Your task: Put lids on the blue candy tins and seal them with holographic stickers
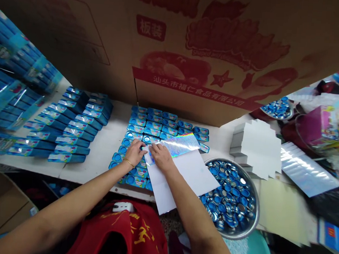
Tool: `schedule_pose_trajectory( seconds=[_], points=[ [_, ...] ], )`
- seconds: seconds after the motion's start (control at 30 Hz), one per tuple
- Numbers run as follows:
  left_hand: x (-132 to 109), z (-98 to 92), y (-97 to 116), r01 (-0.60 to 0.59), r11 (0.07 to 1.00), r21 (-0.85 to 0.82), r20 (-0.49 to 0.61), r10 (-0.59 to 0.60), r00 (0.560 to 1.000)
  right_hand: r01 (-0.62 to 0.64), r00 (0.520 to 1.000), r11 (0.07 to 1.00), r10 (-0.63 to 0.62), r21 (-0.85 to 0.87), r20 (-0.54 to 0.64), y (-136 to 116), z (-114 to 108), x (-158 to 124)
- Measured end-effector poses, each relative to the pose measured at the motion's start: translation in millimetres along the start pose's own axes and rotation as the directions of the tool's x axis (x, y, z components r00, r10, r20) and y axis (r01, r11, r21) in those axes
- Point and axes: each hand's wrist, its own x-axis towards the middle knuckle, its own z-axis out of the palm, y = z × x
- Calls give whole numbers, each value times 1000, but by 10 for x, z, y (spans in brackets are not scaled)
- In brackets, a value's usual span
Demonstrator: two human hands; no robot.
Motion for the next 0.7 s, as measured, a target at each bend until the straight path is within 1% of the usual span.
schedule_pose_trajectory(
  seconds=[0.07,0.1,0.13,0.2,0.27,0.3,0.33,0.37,0.4,0.43,0.47,0.5,0.53,0.57,0.6,0.63,0.7],
  points=[
    [-11,0,1,-15,1000,3,-10,15,1000,-32,999,999,32,32,-15,-36,-84,-45],
    [-14,1,2,-17,1000,5,-14,17,1000,-57,998,997,58,60,-24,-69,-182,-72],
    [-12,4,4,-17,1000,6,-16,17,1000,-88,995,991,92,98,-37,-114,-318,-103],
    [0,10,5,-13,1000,-6,-13,13,1000,-176,977,961,197,213,-83,-229,-676,-175],
    [14,0,3,-8,999,-54,-5,7,1000,-271,930,878,344,394,-127,-362,-1061,-240],
    [13,-19,0,0,995,-102,1,0,1000,-307,906,813,409,496,-111,-428,-1225,-261],
    [1,-51,-4,16,985,-172,5,-15,1000,-341,876,732,475,590,-83,-489,-1354,-271],
    [-26,-98,-9,44,963,-267,14,-42,999,-375,841,633,539,678,-38,-545,-1440,-269],
    [-69,-163,-15,87,918,-388,31,-82,996,-406,804,515,594,755,26,-596,-1481,-256],
    [-131,-243,-22,142,842,-521,64,-127,990,-428,763,381,639,820,101,-646,-1481,-236],
    [-207,-336,-30,200,736,-647,114,-166,979,-435,724,235,666,869,182,-695,-1446,-210],
    [-295,-437,-38,259,610,-749,175,-195,965,-425,690,89,676,901,259,-750,-1385,-183],
    [-390,-542,-46,311,490,-815,238,-205,949,-404,664,-42,674,914,325,-812,-1308,-156],
    [-485,-644,-55,355,391,-850,293,-210,933,-378,640,-154,670,913,377,-883,-1221,-131],
    [-577,-737,-68,392,318,-863,336,-218,916,-351,613,-245,670,904,420,-965,-1132,-108],
    [-661,-820,-86,422,273,-864,365,-237,900,-332,582,-319,671,888,458,-1054,-1044,-86],
    [-802,-944,-148,460,238,-855,385,-302,872,-317,521,-426,669,848,531,-1248,-874,-45]
  ],
)
